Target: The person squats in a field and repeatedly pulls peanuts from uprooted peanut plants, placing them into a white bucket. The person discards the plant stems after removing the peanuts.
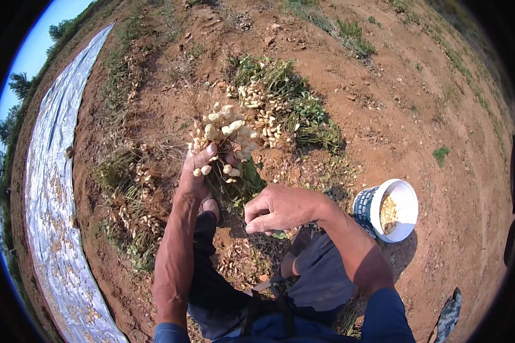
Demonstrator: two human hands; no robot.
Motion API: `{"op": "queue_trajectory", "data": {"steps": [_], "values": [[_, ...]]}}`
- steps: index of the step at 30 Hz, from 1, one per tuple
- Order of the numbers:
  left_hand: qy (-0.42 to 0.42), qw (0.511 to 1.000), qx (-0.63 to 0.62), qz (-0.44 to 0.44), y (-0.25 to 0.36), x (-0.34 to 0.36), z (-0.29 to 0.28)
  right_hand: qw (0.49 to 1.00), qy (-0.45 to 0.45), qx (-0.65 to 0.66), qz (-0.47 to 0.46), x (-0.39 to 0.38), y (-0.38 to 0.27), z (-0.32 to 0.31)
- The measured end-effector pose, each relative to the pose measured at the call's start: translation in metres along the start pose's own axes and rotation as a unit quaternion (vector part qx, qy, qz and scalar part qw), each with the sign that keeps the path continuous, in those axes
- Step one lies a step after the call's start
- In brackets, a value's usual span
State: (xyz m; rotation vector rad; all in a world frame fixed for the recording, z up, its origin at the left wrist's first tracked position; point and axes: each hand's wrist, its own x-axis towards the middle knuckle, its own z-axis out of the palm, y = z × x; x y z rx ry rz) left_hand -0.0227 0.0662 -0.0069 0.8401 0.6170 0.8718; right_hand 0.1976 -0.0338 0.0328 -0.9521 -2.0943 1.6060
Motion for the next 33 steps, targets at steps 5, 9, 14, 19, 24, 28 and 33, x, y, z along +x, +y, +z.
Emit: {"op": "queue_trajectory", "data": {"steps": [5, 9, 14, 19, 24, 28, 33], "values": [[-0.024, 0.999, 0.044, -0.016, -0.002, 0.0, 0.006, 0.894, 0.381, 0.237, -0.013, -0.002, 0.005, -0.025], [-0.046, 0.997, 0.055, 0.024, -0.01, 0.0, 0.014, 0.841, 0.502, 0.197, -0.039, 0.006, 0.026, -0.034], [-0.046, 0.997, 0.061, -0.017, -0.021, -0.001, 0.018, 0.858, 0.467, 0.195, -0.087, 0.019, 0.014, -0.022], [-0.082, 0.991, 0.082, -0.06, -0.031, -0.001, 0.024, 0.852, 0.501, 0.132, -0.08, 0.024, 0.009, -0.025], [-0.096, 0.99, 0.091, -0.048, -0.025, -0.008, 0.047, 0.86, 0.437, 0.235, -0.121, 0.021, 0.023, -0.031], [-0.211, 0.97, 0.065, -0.097, -0.024, -0.003, 0.041, 0.85, 0.43, 0.279, -0.117, 0.015, 0.022, -0.026], [-0.169, 0.979, 0.048, -0.103, -0.022, -0.005, 0.045, 0.84, 0.458, 0.256, -0.135, 0.019, 0.022, -0.026]]}}
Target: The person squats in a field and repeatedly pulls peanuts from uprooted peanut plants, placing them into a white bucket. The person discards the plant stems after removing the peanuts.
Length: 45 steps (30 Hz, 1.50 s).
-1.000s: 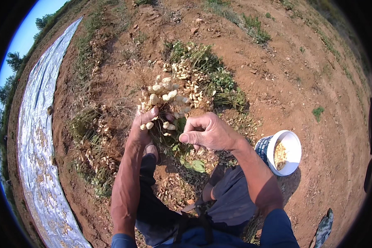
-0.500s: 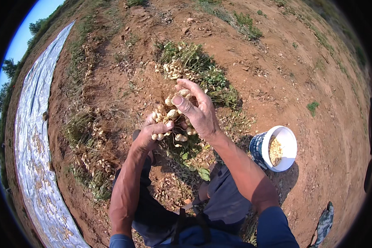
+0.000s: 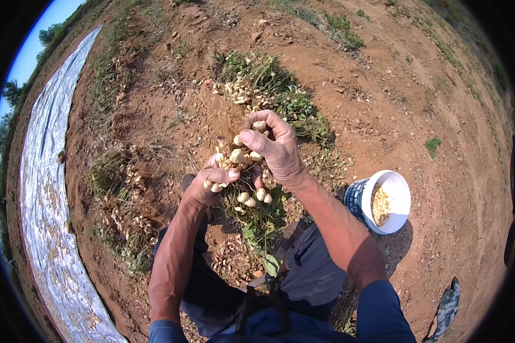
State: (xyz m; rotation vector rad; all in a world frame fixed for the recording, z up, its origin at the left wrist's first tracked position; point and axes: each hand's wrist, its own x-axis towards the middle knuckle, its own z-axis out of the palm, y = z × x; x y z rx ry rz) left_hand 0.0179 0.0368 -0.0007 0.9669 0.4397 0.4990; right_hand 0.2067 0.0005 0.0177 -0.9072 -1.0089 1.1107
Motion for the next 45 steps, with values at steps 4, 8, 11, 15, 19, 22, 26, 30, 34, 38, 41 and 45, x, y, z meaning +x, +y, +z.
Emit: {"op": "queue_trajectory", "data": {"steps": [4, 8, 11, 15, 19, 22, 26, 30, 34, 38, 41, 45], "values": [[0.04, 0.999, -0.002, 0.004, 0.003, 0.002, 0.013, 0.997, 0.015, 0.071, 0.022, 0.002, 0.012, 0.002], [0.054, 0.998, 0.015, 0.004, -0.001, 0.003, 0.01, 0.996, -0.007, 0.08, 0.034, 0.003, 0.012, -0.003], [0.042, 0.999, -0.001, -0.01, -0.001, 0.0, 0.006, 0.997, -0.012, 0.072, 0.016, 0.003, 0.014, -0.002], [0.102, 0.993, -0.051, -0.008, -0.001, 0.001, 0.011, 0.999, 0.044, -0.001, -0.006, 0.004, 0.014, 0.006], [0.08, 0.995, -0.062, 0.02, -0.004, 0.006, 0.013, 0.989, 0.131, -0.067, -0.014, 0.005, 0.021, 0.016], [0.117, 0.99, -0.068, 0.033, -0.012, 0.013, 0.012, 0.989, 0.125, -0.069, -0.034, 0.009, 0.028, 0.011], [0.108, 0.989, -0.097, 0.015, -0.019, 0.01, 0.002, 0.996, 0.058, 0.063, 0.002, 0.008, 0.025, 0.013], [0.121, 0.983, -0.137, -0.032, -0.016, 0.005, 0.006, 0.991, 0.017, 0.117, 0.057, 0.008, 0.017, 0.012], [0.067, 0.983, -0.17, -0.027, -0.02, 0.008, 0.001, 0.996, 0.027, 0.078, 0.037, 0.011, 0.023, 0.01], [0.106, 0.981, -0.161, -0.026, -0.024, 0.011, -0.005, 0.993, 0.106, -0.054, 0.016, 0.009, 0.025, 0.018], [0.154, 0.977, -0.148, -0.016, -0.02, 0.014, 0.006, 0.983, 0.139, -0.118, -0.01, 0.009, 0.026, 0.02], [0.187, 0.973, -0.133, -0.005, -0.018, 0.02, 0.01, 0.954, 0.167, -0.224, -0.106, 0.012, 0.032, 0.022]]}}
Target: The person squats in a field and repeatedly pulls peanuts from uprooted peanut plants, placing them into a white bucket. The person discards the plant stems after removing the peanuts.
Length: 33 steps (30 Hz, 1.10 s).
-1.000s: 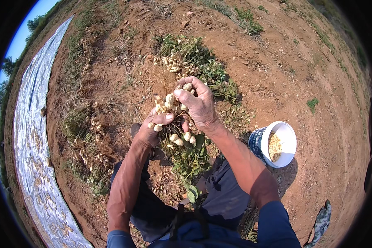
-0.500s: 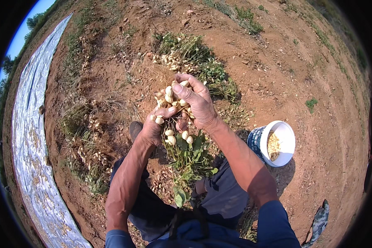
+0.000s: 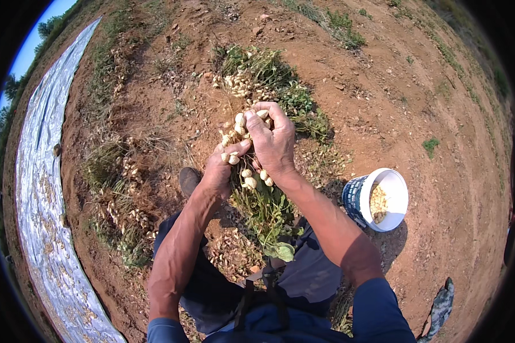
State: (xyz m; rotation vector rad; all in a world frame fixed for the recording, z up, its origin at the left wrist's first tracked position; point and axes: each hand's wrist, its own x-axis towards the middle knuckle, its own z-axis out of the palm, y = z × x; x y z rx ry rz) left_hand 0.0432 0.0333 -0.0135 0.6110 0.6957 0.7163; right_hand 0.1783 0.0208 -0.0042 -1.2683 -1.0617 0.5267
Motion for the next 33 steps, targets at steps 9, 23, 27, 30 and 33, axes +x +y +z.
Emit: {"op": "queue_trajectory", "data": {"steps": [9, 23, 27, 30, 33], "values": [[0.019, 1.0, 0.009, 0.005, -0.004, 0.0, -0.009, 0.994, -0.08, 0.068, 0.024, -0.002, 0.0, 0.001], [0.066, 0.993, 0.099, 0.009, 0.0, -0.001, 0.002, 0.985, -0.136, -0.089, 0.062, 0.017, 0.014, 0.004], [0.003, 0.985, 0.168, 0.038, 0.005, -0.002, -0.001, 0.983, -0.171, 0.028, 0.068, 0.03, 0.039, -0.01], [-0.035, 0.978, 0.194, 0.068, 0.005, -0.007, -0.004, 0.962, -0.243, 0.083, 0.087, 0.031, 0.049, -0.021], [-0.098, 0.983, 0.157, 0.017, 0.009, -0.014, -0.012, 0.928, -0.294, 0.174, 0.15, 0.024, 0.039, -0.027]]}}
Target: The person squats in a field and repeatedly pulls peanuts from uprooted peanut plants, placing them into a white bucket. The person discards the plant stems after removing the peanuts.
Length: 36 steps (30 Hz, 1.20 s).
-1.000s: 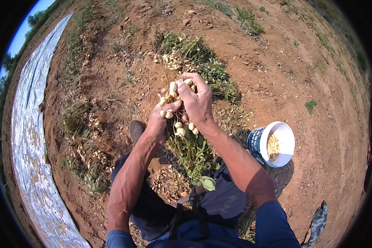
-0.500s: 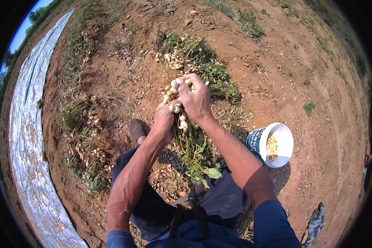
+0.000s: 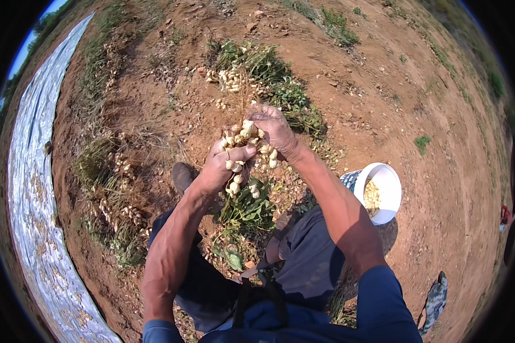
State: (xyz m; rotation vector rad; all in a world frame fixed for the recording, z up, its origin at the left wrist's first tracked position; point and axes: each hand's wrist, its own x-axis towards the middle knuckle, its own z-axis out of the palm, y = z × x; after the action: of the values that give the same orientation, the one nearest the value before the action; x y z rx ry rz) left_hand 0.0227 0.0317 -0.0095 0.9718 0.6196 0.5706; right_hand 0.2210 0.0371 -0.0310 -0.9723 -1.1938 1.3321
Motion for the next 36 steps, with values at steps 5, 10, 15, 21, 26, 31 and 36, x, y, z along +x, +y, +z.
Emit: {"op": "queue_trajectory", "data": {"steps": [5, 10, 15, 21, 26, 31, 36], "values": [[0.075, 0.996, -0.019, -0.038, 0.006, -0.011, 0.014, 0.961, 0.128, 0.242, 0.025, -0.003, 0.008, 0.023], [0.068, 0.996, -0.026, 0.049, -0.016, 0.01, 0.009, 0.972, 0.14, 0.186, 0.025, 0.01, 0.027, 0.009], [0.109, 0.988, 0.073, 0.081, -0.022, 0.01, 0.008, 0.883, 0.277, -0.369, -0.085, 0.021, 0.013, -0.01], [0.105, 0.99, 0.028, 0.089, 0.008, 0.0, 0.008, 0.925, 0.371, 0.087, 0.001, -0.025, -0.025, -0.091], [0.131, 0.989, -0.002, 0.068, 0.016, -0.008, -0.005, 0.896, 0.439, 0.002, -0.07, -0.098, -0.07, -0.121], [0.098, 0.992, -0.063, 0.042, 0.012, -0.009, -0.003, 0.712, 0.622, -0.317, 0.071, -0.235, -0.026, -0.223], [0.075, 0.986, -0.146, 0.028, 0.005, -0.003, -0.007, 0.542, 0.329, -0.676, 0.375, -0.385, 0.034, -0.281]]}}
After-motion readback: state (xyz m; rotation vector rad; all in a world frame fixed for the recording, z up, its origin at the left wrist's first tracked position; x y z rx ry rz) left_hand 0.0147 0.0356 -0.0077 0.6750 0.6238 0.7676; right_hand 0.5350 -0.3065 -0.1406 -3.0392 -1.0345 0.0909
